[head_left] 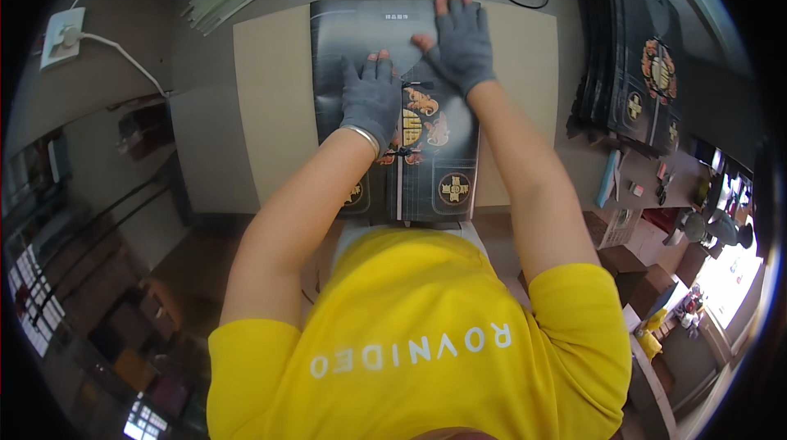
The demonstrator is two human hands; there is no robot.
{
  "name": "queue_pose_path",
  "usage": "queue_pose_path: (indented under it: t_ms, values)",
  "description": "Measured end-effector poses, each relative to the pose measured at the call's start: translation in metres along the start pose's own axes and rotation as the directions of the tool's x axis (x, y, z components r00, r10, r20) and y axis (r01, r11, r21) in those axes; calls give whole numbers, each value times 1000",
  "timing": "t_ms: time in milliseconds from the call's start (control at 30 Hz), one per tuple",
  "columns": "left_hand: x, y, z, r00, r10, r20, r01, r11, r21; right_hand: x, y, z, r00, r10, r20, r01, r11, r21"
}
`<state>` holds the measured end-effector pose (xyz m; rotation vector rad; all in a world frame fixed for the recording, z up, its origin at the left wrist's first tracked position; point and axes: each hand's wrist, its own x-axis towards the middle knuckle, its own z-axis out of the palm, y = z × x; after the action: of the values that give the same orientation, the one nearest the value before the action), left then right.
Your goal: Folding and assembling printed decorative gift bags on a workbench.
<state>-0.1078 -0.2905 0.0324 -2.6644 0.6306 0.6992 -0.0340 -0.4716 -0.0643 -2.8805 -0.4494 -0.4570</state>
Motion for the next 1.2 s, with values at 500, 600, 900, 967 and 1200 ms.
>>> queue_pose_path:
  t_ms: [500,600,900,967,1200]
  values:
    - [1,-2,10,991,-19,-132,20,1000,9,-136,-25,-76,893,-280,352,200,949,245]
    - [2,-4,3,994,-7,-110,9,1000,16,-249,-50,-115,798,-325,507,216,940,264]
    - [-9,-27,21,976,56,-210,-81,991,-111,-179,-90,-115,913,124,388,-264,907,329]
    - [-8,-27,28,967,52,-248,-87,987,-132,-127,-86,-71,996,79,39,-88,939,332]
    - [8,-54,53,846,221,-486,-390,877,-280,-80,-98,-22,983,155,100,-149,987,-65]
